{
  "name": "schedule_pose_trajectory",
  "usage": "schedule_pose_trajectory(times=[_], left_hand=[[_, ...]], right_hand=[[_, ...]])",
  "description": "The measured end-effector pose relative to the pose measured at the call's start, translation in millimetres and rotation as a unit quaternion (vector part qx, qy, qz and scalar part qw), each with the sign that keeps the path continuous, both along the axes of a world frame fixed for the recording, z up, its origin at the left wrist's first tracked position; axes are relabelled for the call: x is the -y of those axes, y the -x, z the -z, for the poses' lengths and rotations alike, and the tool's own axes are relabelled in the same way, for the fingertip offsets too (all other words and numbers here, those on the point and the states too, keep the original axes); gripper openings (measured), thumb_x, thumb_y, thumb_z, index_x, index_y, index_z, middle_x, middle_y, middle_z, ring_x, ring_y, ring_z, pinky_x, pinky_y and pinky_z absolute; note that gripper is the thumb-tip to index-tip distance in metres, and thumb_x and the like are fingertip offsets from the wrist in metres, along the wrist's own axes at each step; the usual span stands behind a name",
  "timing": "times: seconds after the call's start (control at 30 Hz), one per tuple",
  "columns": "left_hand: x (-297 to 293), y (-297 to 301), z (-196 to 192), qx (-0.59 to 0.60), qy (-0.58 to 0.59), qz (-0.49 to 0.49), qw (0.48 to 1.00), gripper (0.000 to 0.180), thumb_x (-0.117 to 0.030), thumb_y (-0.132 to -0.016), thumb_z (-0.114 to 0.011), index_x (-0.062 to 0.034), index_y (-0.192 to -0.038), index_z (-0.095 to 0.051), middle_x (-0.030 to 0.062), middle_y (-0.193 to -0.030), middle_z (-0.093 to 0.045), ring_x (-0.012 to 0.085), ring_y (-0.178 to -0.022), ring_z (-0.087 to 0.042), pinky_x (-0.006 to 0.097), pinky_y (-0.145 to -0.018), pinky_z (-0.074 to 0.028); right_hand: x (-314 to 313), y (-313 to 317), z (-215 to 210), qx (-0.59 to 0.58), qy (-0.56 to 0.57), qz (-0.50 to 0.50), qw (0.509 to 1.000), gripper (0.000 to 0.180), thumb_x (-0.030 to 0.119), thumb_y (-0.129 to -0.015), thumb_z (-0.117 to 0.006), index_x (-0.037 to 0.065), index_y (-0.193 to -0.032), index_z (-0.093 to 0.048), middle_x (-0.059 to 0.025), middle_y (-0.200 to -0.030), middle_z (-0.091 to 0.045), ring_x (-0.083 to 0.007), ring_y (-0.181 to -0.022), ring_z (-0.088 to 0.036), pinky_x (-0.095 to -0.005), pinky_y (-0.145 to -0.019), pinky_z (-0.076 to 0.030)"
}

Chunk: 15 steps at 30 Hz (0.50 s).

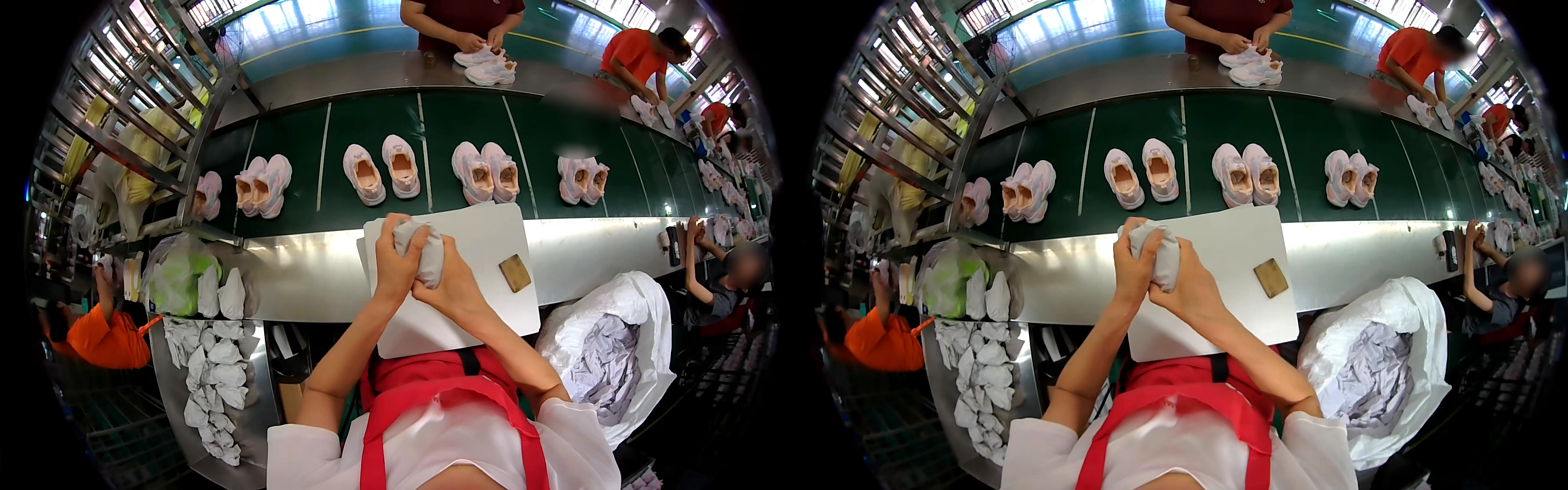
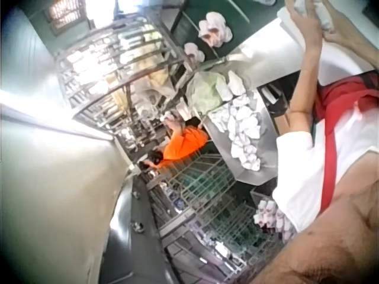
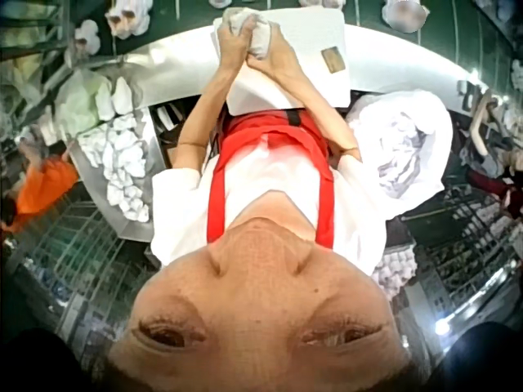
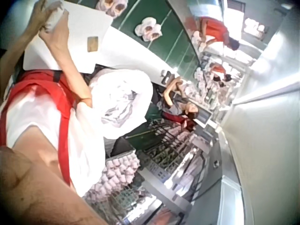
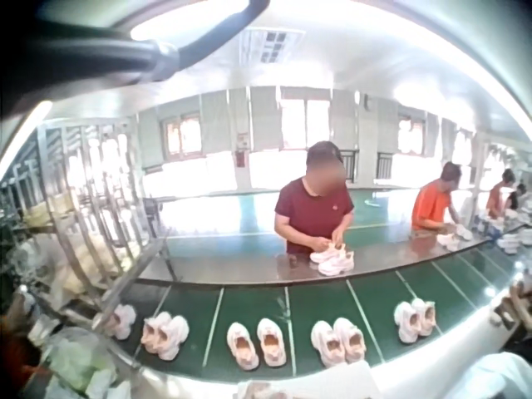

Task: The person takes white tissue paper from a large sack, crumples it, and stuffs it into pairs of white shoes moving along a conveyor belt. The person repeats this process for multiple pairs of shoes.

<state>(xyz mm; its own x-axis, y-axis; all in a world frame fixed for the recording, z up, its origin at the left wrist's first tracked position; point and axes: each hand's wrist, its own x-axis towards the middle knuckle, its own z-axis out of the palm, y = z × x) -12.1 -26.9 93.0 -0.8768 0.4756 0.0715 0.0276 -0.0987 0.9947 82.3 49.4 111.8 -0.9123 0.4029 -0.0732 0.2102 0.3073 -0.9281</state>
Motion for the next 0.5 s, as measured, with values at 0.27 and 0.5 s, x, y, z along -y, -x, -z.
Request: schedule_pose_trajectory(times=[0.27,0.5], left_hand=[[1,37,22,0.253,-0.150,0.058,0.954,0.029,-0.029,-0.090,-0.061,-0.0022,-0.079,-0.056,0.0088,-0.078,-0.061,0.0230,-0.103,-0.060,0.034,-0.087,-0.047],[-9,73,53,0.302,-0.181,-0.020,0.936,0.034,-0.031,-0.091,-0.060,-0.0090,-0.068,-0.048,0.0011,-0.059,-0.044,0.0126,-0.056,-0.047,0.035,-0.083,-0.048]], right_hand=[[-10,27,13,-0.028,-0.101,-0.045,0.993,0.080,0.029,-0.074,-0.072,-0.002,-0.134,-0.029,-0.0256,-0.119,-0.050,-0.0363,-0.103,-0.058,-0.0387,-0.082,-0.049],[-8,47,40,-0.031,-0.075,-0.085,0.993,0.068,0.022,-0.076,-0.073,0.004,-0.131,-0.038,-0.0208,-0.117,-0.051,-0.0360,-0.094,-0.059,-0.0384,-0.078,-0.050]])
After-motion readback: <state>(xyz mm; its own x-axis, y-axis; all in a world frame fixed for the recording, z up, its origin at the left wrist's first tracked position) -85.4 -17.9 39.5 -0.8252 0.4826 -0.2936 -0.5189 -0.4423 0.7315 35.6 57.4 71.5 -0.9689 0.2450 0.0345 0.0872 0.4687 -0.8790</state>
